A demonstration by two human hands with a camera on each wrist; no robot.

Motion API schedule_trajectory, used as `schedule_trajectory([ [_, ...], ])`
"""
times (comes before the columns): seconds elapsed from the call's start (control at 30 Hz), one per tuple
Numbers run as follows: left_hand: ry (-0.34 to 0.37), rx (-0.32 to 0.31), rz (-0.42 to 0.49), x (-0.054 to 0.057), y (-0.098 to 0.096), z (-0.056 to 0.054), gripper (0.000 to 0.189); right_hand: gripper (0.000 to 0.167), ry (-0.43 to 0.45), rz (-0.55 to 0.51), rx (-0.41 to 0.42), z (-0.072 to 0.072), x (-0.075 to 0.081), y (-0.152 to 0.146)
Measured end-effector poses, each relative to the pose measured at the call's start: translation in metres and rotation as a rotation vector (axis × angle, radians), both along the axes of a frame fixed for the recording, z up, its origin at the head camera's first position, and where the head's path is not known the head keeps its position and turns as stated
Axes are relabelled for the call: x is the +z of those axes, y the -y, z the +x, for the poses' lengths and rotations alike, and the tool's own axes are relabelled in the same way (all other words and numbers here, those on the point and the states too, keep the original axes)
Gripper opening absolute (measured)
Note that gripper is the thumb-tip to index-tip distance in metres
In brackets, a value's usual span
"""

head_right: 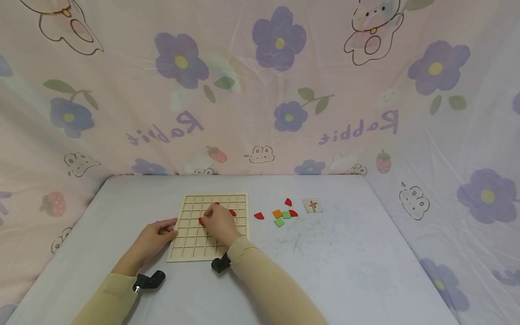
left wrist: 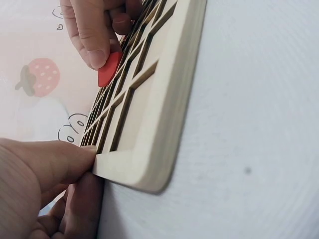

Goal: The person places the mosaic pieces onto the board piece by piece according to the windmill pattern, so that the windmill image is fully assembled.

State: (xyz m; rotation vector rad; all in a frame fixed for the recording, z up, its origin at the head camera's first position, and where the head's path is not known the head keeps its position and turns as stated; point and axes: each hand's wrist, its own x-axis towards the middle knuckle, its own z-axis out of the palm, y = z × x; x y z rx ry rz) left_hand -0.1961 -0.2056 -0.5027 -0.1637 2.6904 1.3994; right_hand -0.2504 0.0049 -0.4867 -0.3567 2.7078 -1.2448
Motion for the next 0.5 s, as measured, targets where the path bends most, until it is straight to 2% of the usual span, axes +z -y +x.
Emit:
schedule_trajectory([
  [0.13,-0.003,-0.004,0.004,-0.001,0.000,-0.001,0.049,0.005,0.016,-0.043,0.009,-0.004,0.001,-0.004],
  [0.33,-0.010,-0.011,0.012,-0.001,0.000,-0.001,0.048,0.006,0.040,-0.158,-0.031,-0.013,0.010,-0.017],
  [0.5,-0.005,-0.003,0.012,0.001,0.000,0.000,0.049,0.005,0.041,-0.115,0.015,-0.016,0.008,-0.017],
])
